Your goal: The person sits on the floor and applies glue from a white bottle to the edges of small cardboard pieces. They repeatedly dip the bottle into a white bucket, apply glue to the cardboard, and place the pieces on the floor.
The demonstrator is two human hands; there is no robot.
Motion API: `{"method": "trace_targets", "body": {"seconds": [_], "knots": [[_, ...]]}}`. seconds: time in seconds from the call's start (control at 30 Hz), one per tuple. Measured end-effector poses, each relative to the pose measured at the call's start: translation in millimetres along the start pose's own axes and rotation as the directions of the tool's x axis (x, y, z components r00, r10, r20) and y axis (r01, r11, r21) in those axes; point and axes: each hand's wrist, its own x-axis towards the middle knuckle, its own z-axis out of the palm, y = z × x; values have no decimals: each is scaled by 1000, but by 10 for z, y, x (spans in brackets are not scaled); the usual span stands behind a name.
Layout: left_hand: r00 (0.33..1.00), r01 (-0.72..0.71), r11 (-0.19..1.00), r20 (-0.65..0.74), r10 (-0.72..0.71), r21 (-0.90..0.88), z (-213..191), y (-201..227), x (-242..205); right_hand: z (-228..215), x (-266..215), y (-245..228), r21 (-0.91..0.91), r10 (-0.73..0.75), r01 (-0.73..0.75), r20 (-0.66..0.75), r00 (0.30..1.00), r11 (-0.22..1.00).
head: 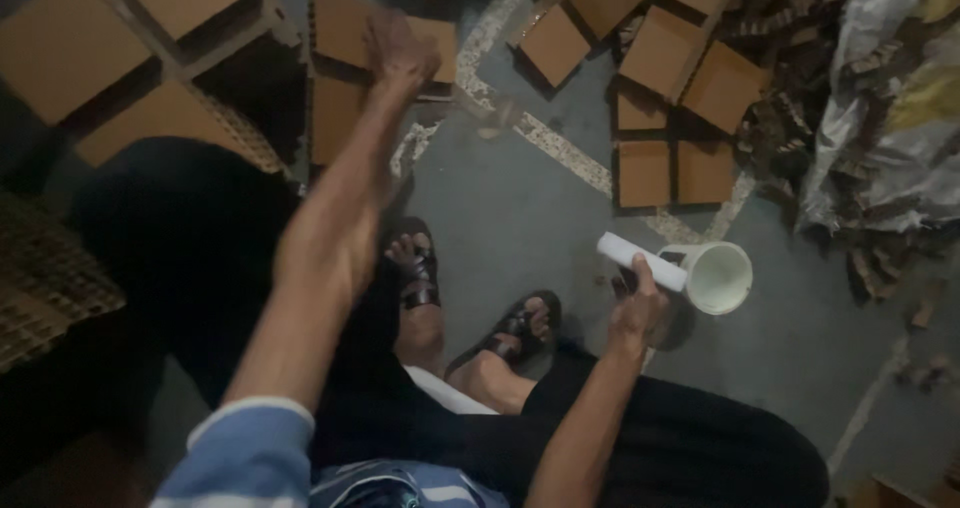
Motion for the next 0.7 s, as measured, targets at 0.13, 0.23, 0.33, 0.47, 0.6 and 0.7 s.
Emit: {"method": "trace_targets", "body": {"seconds": [0.13,0.23,0.33,0.47,0.6,0.7], "knots": [[959,-283,811,139,246,512,110,-514,493,96,-107,-284,-22,-85,85,-21,996,996],[922,-373,607,207,327,702,10,-739,730,41,-154,-422,-82,-226,225,-5,974,971],[948,-318,634,259,187,705,-363,-993,819,-40,-33,-457,-203,-263,250,-38,964,947],[921,-335,670,381,84,663,-508,-611,666,-403,238,-400,-122,-332,311,-230,915,943],[854,-400,691,519,42,603,-651,86,368,-1029,516,-593,-456,-517,319,-418,747,831],[819,-390,742,574,9,545,-953,530,-12,-1371,908,-713,-573,-610,320,-430,666,754]]}}
